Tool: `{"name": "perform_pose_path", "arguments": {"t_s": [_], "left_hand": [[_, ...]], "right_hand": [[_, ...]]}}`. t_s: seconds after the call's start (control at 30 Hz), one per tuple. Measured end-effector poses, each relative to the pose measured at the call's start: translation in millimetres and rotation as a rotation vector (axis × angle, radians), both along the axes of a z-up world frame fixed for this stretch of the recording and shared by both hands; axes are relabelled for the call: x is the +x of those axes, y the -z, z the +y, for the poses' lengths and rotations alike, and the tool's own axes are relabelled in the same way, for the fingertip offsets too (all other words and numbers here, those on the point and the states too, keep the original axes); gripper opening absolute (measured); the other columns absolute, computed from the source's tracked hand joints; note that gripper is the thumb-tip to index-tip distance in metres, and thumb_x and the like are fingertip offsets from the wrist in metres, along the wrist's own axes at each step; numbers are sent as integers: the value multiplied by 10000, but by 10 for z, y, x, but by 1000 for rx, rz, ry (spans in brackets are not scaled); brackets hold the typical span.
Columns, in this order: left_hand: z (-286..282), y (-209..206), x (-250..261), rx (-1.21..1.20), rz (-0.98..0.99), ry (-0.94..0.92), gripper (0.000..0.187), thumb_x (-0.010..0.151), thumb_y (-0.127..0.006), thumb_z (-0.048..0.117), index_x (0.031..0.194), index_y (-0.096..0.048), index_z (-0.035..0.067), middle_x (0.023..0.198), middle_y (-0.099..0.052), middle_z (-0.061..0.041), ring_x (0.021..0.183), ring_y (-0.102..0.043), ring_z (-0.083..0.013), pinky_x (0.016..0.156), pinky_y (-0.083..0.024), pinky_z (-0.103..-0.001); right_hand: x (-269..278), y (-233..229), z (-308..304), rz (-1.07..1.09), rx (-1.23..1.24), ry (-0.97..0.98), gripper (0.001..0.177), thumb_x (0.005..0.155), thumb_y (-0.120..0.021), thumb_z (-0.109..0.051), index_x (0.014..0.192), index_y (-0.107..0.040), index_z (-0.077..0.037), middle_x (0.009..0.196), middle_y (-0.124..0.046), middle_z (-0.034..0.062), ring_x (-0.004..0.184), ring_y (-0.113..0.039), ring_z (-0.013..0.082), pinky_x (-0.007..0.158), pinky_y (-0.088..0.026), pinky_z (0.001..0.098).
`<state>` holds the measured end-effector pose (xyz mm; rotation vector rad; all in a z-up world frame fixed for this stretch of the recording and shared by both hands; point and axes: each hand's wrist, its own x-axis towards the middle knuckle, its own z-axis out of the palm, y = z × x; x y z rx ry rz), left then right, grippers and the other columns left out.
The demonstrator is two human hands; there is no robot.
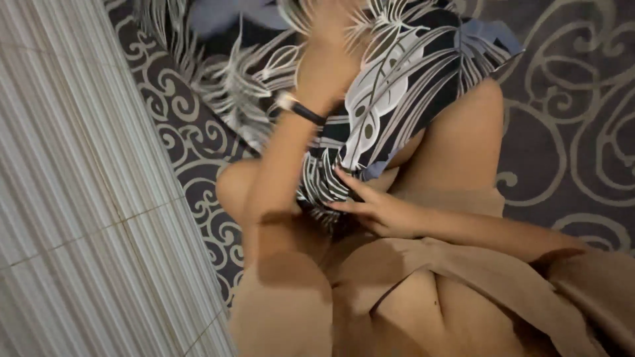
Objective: The person is putting a patterned pillowcase onto a pillow while sitting on a bed.
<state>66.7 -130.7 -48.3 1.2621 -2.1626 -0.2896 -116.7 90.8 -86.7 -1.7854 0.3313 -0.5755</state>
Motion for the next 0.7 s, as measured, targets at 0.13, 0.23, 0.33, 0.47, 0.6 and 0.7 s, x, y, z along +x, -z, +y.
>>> {"name": "perform_pose_path", "arguments": {"t_s": [0.13,0.23,0.33,0.47,0.6,0.7], "left_hand": [[725,205,-861,602,-752,272,1032,1075,-503,775,1669,20,112,1707,109,-166,1551,103,-439,1236,-18,-698],[966,685,-903,124,-813,55,880,1059,-741,637,1644,-261,187,1683,-173,-123,1549,-183,-406,1230,-291,-669],[885,1069,-791,-130,-315,199,410,988,-564,55,1381,-634,146,1422,-637,-52,1365,-534,-307,1162,-344,-644],[897,733,-643,-94,-42,382,404,902,-614,-179,1230,-704,40,1313,-695,-106,1269,-643,-283,1179,-387,-582],[1165,171,-498,-99,207,365,360,1001,-443,-134,1201,-708,5,1285,-711,-154,1282,-647,-331,1231,-341,-598],[1337,-88,-424,-89,210,320,405,1026,-373,-90,1222,-711,19,1311,-698,-134,1319,-615,-325,1249,-303,-587]], "right_hand": [[-229,33,-52,72,-22,87,477,1040,-422,-20,1478,-546,-163,1622,-359,255,1490,-418,411,1202,-376,466],[-463,-73,-213,74,-13,280,373,1027,-444,13,1310,-664,-93,1311,-705,122,1207,-691,282,1106,-535,454],[-759,-45,-417,61,-134,516,316,1110,-413,-125,1327,-630,-48,1343,-665,128,1249,-639,292,1127,-506,471],[-1103,-294,-913,120,-609,718,397,937,-440,168,1281,-625,99,1271,-598,331,1154,-606,485,999,-486,593],[-1494,-63,-934,516,-611,894,729,838,-747,88,1529,-566,-60,1573,-430,279,1456,-316,540,1154,-177,713],[-1987,271,-892,468,-729,954,547,859,-636,190,1367,-712,1,1307,-630,269,1192,-557,514,1267,-213,669]]}}
